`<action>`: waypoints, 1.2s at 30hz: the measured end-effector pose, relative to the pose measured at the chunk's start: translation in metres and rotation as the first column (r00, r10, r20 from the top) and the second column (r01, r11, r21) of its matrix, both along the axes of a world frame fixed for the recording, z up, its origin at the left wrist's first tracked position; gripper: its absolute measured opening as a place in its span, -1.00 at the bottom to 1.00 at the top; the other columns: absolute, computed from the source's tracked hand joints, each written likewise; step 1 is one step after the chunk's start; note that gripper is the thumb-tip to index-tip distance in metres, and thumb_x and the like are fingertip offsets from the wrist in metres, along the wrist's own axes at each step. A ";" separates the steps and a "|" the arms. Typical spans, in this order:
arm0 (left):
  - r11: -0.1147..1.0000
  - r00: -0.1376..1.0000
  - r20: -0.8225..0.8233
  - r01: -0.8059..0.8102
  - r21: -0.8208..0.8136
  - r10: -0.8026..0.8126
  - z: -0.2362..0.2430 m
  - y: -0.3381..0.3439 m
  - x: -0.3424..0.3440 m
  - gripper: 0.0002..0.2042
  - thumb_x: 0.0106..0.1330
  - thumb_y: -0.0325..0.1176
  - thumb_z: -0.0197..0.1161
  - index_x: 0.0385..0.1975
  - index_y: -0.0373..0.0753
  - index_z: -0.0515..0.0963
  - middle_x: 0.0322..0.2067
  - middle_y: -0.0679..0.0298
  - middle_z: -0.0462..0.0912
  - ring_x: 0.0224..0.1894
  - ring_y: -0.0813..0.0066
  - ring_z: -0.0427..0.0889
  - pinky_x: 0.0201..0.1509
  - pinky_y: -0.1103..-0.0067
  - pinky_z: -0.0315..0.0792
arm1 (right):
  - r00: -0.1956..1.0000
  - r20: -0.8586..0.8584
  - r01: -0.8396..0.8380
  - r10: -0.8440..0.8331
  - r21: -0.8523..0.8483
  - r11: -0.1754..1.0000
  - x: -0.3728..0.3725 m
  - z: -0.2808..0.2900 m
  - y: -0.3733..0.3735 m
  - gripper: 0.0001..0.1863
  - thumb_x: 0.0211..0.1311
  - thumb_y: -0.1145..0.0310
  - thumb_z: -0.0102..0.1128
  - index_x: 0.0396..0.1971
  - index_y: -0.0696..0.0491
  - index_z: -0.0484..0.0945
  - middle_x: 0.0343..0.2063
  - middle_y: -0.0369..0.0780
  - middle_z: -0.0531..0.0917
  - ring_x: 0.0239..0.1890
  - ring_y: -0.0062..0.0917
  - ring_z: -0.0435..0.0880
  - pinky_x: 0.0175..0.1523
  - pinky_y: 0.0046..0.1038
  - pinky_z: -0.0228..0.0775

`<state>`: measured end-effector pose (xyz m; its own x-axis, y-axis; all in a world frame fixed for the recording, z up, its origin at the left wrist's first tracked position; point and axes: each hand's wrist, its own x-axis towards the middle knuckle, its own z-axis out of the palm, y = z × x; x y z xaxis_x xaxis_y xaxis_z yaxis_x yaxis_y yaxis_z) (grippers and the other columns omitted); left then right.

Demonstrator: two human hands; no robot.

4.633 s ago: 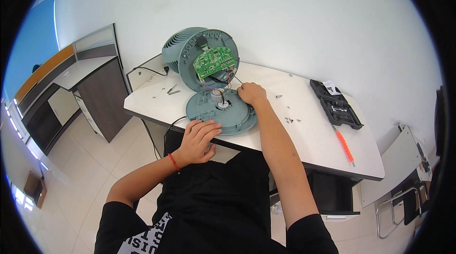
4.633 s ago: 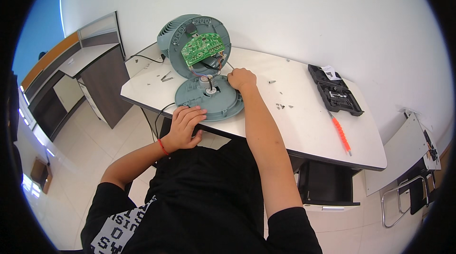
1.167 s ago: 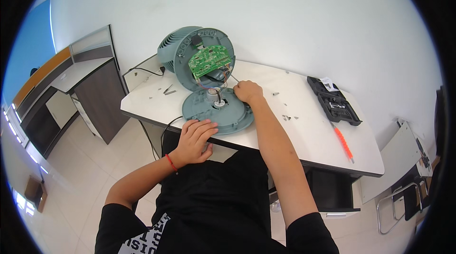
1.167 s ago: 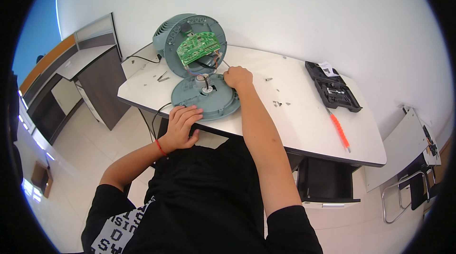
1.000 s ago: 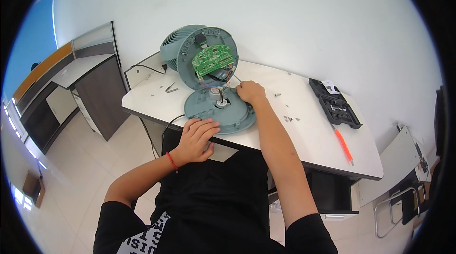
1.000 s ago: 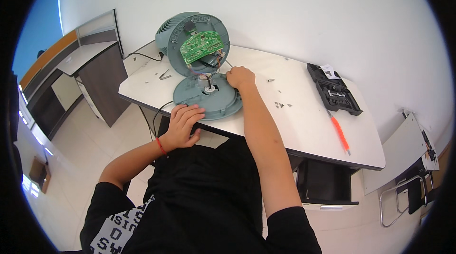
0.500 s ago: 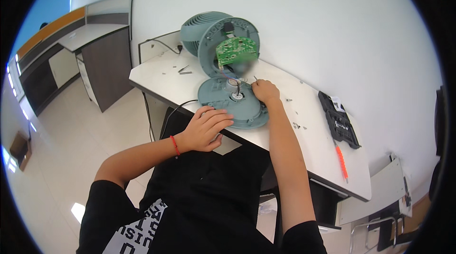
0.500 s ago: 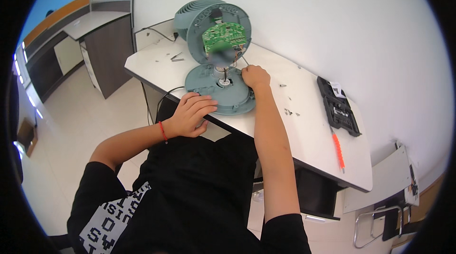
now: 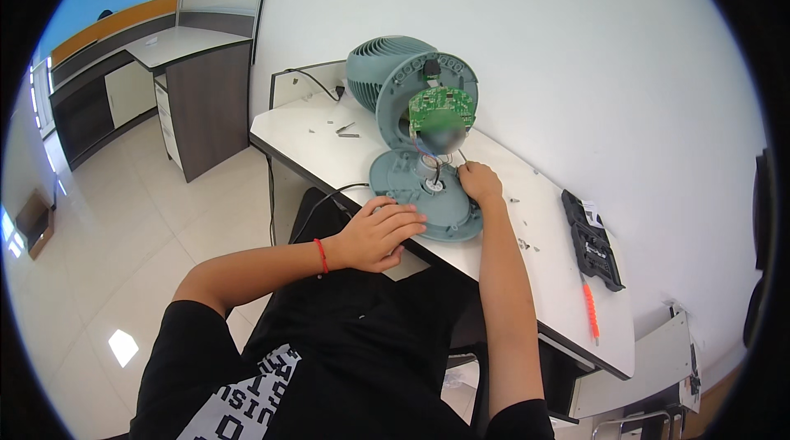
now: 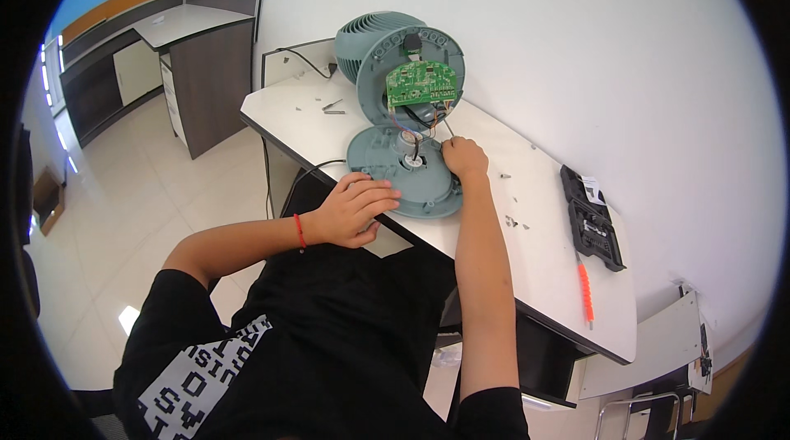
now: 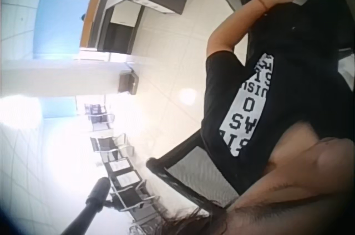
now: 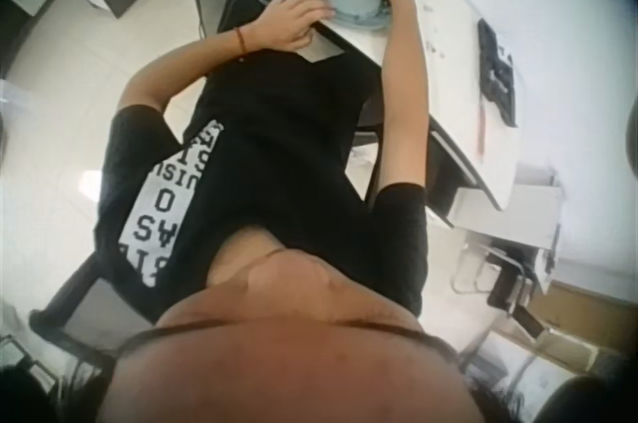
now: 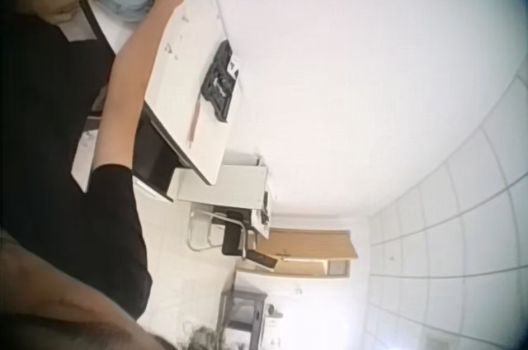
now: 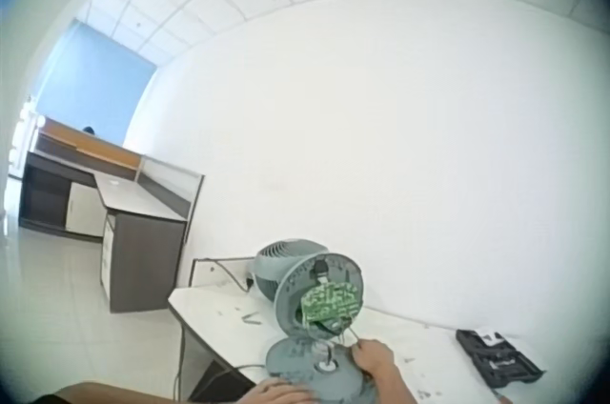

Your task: The person uses a screwdriver to tighten screws on a green circuit board inside a disassembled teal fan housing. They then place the screwdriver down and pick up a small screw from the table.

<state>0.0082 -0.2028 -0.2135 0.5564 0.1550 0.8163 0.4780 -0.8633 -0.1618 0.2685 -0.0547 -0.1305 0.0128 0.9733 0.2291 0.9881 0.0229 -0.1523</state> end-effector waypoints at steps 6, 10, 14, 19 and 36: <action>1.000 1.000 0.000 0.003 0.000 -0.003 0.000 -0.001 -0.001 -0.44 0.03 -0.38 0.28 0.14 -0.15 0.47 0.23 0.31 0.52 0.30 0.31 0.46 0.35 0.24 0.24 | 1.000 -0.004 -0.002 0.002 -0.007 1.000 0.000 0.000 0.000 -0.48 0.36 0.01 -0.15 -0.03 0.00 0.71 0.02 -0.04 0.70 0.09 -0.10 0.67 0.21 -0.14 0.48; 1.000 1.000 -0.001 0.005 0.005 -0.005 0.001 -0.001 0.001 -0.43 0.02 -0.38 0.28 0.16 -0.15 0.47 0.23 0.31 0.53 0.30 0.31 0.46 0.35 0.24 0.24 | 1.000 -0.010 -0.007 0.007 0.000 1.000 0.002 0.000 0.000 -0.48 0.36 0.01 -0.15 -0.05 0.01 0.72 0.02 -0.03 0.70 0.08 -0.10 0.67 0.21 -0.13 0.48; 1.000 1.000 -0.008 0.003 0.001 -0.003 0.002 -0.002 0.001 -0.42 0.02 -0.39 0.27 0.16 -0.16 0.46 0.23 0.31 0.53 0.29 0.31 0.47 0.35 0.24 0.24 | 1.000 -0.015 -0.013 0.013 0.002 1.000 0.004 -0.001 0.000 -0.48 0.36 0.02 -0.14 -0.06 0.01 0.72 0.01 -0.03 0.71 0.08 -0.09 0.67 0.20 -0.13 0.48; 1.000 1.000 -0.013 0.000 -0.005 0.000 0.002 -0.002 0.001 -0.43 0.03 -0.39 0.27 0.16 -0.16 0.47 0.23 0.30 0.53 0.29 0.31 0.46 0.36 0.24 0.24 | 1.000 -0.022 -0.004 0.004 0.015 1.000 0.002 -0.001 -0.001 -0.49 0.35 0.02 -0.13 -0.06 0.00 0.73 0.01 -0.04 0.71 0.07 -0.10 0.67 0.20 -0.13 0.49; 1.000 1.000 -0.012 -0.009 0.017 0.009 0.002 -0.002 0.001 -0.45 0.05 -0.37 0.23 0.15 -0.19 0.48 0.23 0.28 0.52 0.30 0.32 0.46 0.36 0.24 0.26 | 1.000 -0.022 0.000 0.001 0.013 1.000 0.000 0.000 -0.002 -0.50 0.36 0.02 -0.12 -0.06 0.00 0.73 0.01 -0.05 0.71 0.08 -0.12 0.67 0.19 -0.14 0.49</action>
<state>0.0096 -0.2047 -0.2111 0.5651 0.1465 0.8119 0.4836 -0.8561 -0.1822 0.2688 -0.0570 -0.1309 0.0173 0.9704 0.2411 0.9845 0.0256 -0.1734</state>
